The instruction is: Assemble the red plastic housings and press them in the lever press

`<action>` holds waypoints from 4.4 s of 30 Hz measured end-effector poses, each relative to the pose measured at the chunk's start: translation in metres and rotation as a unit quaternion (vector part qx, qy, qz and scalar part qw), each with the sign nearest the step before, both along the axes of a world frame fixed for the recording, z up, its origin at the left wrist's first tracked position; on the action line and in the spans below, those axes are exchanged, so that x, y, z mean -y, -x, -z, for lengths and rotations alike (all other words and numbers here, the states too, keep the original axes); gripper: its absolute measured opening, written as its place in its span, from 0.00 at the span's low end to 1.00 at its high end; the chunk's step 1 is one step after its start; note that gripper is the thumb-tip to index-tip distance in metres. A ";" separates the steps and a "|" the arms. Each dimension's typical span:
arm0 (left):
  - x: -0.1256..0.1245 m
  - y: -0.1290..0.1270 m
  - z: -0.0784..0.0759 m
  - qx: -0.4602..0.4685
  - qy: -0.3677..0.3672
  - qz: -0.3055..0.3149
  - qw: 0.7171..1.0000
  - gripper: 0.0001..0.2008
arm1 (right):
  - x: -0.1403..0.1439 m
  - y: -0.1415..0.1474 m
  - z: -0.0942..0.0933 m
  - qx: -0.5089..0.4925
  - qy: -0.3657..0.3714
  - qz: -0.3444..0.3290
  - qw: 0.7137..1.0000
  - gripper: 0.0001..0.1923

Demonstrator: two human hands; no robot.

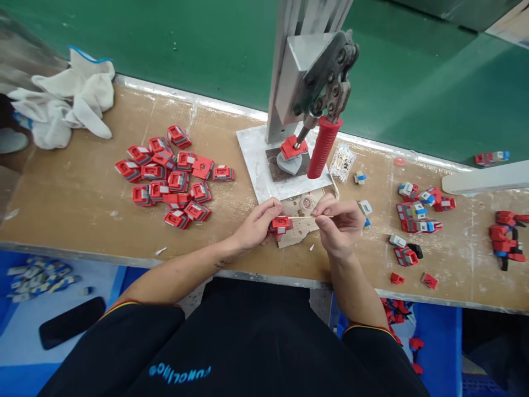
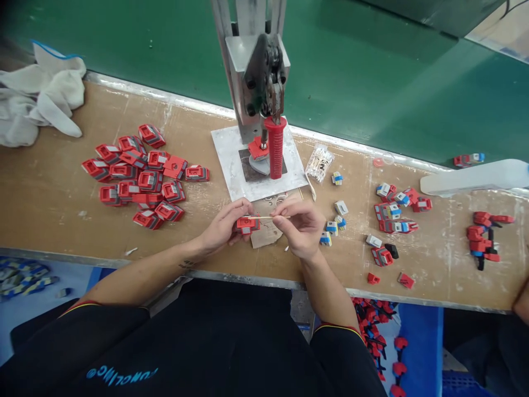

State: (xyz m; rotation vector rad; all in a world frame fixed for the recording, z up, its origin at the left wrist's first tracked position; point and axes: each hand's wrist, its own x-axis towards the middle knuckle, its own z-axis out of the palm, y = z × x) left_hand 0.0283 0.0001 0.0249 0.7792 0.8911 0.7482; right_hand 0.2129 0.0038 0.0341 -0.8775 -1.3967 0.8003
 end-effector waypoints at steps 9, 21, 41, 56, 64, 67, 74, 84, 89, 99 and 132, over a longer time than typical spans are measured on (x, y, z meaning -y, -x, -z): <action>0.002 0.004 0.002 -0.060 -0.111 -0.026 0.992 0.34 | 0.001 0.009 0.006 -0.006 -0.017 -0.059 0.998 0.07; 0.003 0.004 0.001 -0.068 -0.118 -0.020 0.990 0.34 | 0.000 0.011 0.004 0.039 -0.038 -0.070 0.996 0.06; -0.002 0.010 0.004 -0.123 -0.161 -0.037 0.979 0.34 | -0.017 -0.045 -0.009 0.305 -0.062 0.023 0.950 0.08; 0.001 0.009 0.004 -0.179 -0.225 -0.040 0.957 0.36 | -0.004 -0.019 -0.016 0.070 -0.060 -0.070 0.993 0.06; 0.002 0.010 0.006 -0.215 -0.256 -0.034 0.942 0.38 | 0.000 -0.001 -0.006 0.063 -0.028 -0.100 0.993 0.06; 0.002 0.010 0.005 -0.218 -0.258 -0.033 0.941 0.38 | 0.000 -0.002 -0.005 0.070 -0.027 -0.113 0.991 0.06; 0.002 0.011 0.003 -0.227 -0.259 -0.036 0.938 0.38 | 0.000 -0.002 -0.004 0.085 -0.022 -0.109 0.990 0.05; 0.002 0.012 0.001 -0.227 -0.266 -0.035 0.936 0.37 | -0.001 -0.008 -0.007 0.098 -0.028 -0.118 0.988 0.07; 0.002 0.012 0.000 -0.234 -0.278 -0.039 0.931 0.37 | -0.002 -0.015 -0.010 0.124 -0.040 -0.112 0.985 0.07; 0.002 0.013 0.000 -0.246 -0.286 -0.035 0.925 0.35 | -0.004 -0.019 -0.017 0.151 -0.068 -0.107 0.980 0.09; -0.005 0.016 0.007 -0.179 -0.203 -0.044 0.962 0.32 | -0.020 -0.079 -0.011 0.432 -0.010 -0.109 0.895 0.09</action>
